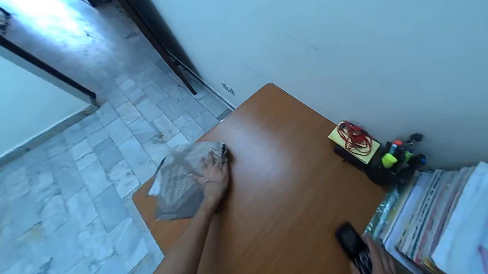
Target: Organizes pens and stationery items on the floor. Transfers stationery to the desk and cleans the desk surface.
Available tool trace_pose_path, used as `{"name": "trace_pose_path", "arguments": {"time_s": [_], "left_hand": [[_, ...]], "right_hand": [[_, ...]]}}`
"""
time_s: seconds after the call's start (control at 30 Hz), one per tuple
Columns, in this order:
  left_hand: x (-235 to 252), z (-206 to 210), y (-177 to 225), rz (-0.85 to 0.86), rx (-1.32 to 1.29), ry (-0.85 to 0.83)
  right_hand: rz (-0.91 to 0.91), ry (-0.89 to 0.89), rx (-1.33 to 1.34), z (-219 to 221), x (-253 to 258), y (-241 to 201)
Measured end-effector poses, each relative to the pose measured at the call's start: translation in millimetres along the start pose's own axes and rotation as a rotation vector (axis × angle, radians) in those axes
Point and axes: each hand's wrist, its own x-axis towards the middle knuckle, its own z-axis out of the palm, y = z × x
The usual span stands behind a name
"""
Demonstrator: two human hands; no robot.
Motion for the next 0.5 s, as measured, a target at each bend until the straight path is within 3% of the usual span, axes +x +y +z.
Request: {"name": "trace_pose_path", "arguments": {"time_s": [0.17, 0.23, 0.3, 0.4, 0.5], "left_hand": [[-61.6, 27.5, 92.4, 0.39, 0.116, -0.358], [-99.0, 27.3, 105.6, 0.564, 0.176, -0.536], [-131.1, 23.8, 95.6, 0.646, 0.141, -0.611], [-153.0, 12.4, 62.7, 0.592, 0.121, -0.586], [-137.8, -4.4, 39.5, 0.349, 0.141, -0.506]], "right_hand": [[0.014, 0.004, -0.057, 3.5, 99.5, -25.3], [0.055, -0.063, -0.108, -4.6, 126.1, -30.8], [0.071, -0.096, -0.137, -9.4, 143.2, -28.3], [0.093, -0.088, -0.152, -10.3, 157.1, -19.9], [0.119, -0.072, -0.135, -7.8, 162.8, -16.5]]}}
